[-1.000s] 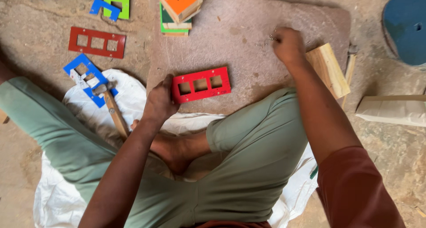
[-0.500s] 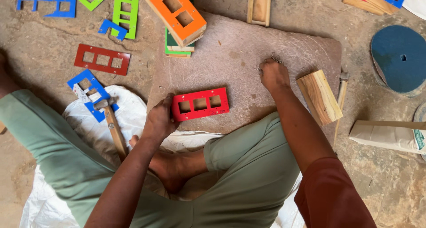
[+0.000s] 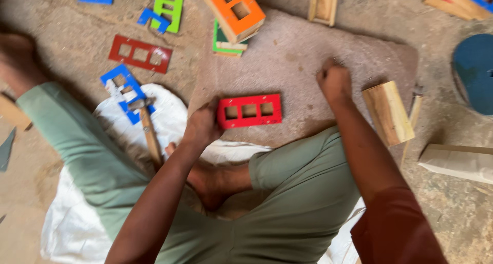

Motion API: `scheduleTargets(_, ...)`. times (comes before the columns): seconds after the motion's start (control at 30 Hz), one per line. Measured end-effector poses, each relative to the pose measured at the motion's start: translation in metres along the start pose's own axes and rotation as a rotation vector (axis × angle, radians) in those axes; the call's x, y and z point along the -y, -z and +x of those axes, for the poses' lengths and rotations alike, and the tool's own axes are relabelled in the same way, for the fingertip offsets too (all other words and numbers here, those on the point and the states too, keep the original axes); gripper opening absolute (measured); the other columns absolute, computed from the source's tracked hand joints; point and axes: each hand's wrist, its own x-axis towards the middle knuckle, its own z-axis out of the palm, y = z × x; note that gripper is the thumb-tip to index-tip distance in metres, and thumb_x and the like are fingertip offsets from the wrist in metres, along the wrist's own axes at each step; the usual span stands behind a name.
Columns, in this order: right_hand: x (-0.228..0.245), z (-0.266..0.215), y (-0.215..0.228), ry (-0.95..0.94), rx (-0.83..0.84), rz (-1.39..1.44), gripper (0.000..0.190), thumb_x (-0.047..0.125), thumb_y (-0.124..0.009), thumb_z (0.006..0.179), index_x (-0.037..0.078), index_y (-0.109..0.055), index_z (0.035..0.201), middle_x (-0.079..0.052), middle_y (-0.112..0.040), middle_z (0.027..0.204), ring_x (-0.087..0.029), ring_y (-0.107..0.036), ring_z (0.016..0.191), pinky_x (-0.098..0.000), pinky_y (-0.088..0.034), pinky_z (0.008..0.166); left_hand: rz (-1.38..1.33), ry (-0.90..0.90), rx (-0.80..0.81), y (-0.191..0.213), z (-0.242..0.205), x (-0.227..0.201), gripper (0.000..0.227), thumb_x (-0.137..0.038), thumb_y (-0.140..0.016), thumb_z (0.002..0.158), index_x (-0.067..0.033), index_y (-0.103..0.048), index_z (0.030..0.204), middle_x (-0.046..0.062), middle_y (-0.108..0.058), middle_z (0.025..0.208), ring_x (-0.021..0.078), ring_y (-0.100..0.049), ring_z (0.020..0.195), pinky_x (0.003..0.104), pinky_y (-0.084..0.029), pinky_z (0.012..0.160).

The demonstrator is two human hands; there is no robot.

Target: The person sits on the floor and assembles a red wooden frame by hammering nails into it. They repeatedly pick up nails, position them, and strike them with a hammer to secure the frame pieces together.

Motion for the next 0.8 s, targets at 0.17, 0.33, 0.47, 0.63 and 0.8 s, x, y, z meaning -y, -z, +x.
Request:
scheduleTargets(0.17, 0.038, -0.042, 0.026, -0.034, 0.031, 0.6, 0.006, -0.007, -0.067, 0.095, -0.002, -0.067, 0.097, -0.013, -0.073, 0.081, -0.016, -0.074, 0.07, -0.0304, -0.058, 0.063, 0.048, -0.002, -0.017, -0.001, 0.01, 0.001, 0.079, -0.005, -0.076, 0.072, -0.0009, -0.048, 0.145, 0.023, -0.066, 0.121, 0.0413, -0.067, 0.107, 0.045, -0.055, 0.091)
scheduleTargets(0.33, 0.094, -0.106, 0.009, -0.099, 0.316, 1.054, 0.012, -0.001, -0.072, 0.092, 0.001, -0.073, 0.103, -0.007, -0.075, 0.087, -0.011, -0.072, 0.072, -0.0274, -0.06, 0.065, 0.027, -0.004, -0.004, 0.002, 0.007, 0.001, 0.08, -0.008, -0.079, 0.073, -0.0048, -0.047, 0.146, 0.022, -0.066, 0.122, 0.042, -0.066, 0.107, 0.046, -0.054, 0.091)
scheduleTargets(0.47, 0.135, -0.13, 0.0, 0.043, 0.353, 0.939, 0.011, -0.002, -0.068, 0.093, 0.0, -0.074, 0.102, -0.009, -0.075, 0.084, -0.011, -0.072, 0.072, -0.0279, -0.059, 0.065, 0.004, -0.022, -0.043, 0.003, 0.005, 0.0, 0.082, -0.008, -0.079, 0.072, -0.0066, -0.046, 0.147, 0.022, -0.065, 0.124, 0.0415, -0.066, 0.108, 0.045, -0.054, 0.092)
scheduleTargets(0.63, 0.179, -0.121, -0.007, 0.313, 0.126, 0.708, 0.013, -0.009, -0.069, 0.088, -0.001, -0.073, 0.097, -0.014, -0.068, 0.092, -0.023, -0.068, 0.08, -0.0348, -0.053, 0.069, -0.001, 0.056, 0.001, 0.005, 0.004, -0.005, 0.086, -0.01, -0.081, 0.071, -0.0081, -0.044, 0.148, 0.019, -0.063, 0.127, 0.0399, -0.065, 0.11, 0.045, -0.054, 0.093)
scheduleTargets(0.8, 0.205, -0.113, -0.023, 0.397, 0.109, 0.689, 0.018, -0.011, -0.068, 0.085, 0.001, -0.073, 0.098, -0.012, -0.07, 0.096, -0.025, -0.071, 0.088, -0.0345, -0.056, 0.076, -0.027, 0.039, -0.016, 0.009, 0.001, -0.005, 0.082, -0.005, -0.08, 0.07, -0.0097, -0.048, 0.145, 0.017, -0.065, 0.126, 0.0375, -0.065, 0.114, 0.044, -0.054, 0.094)
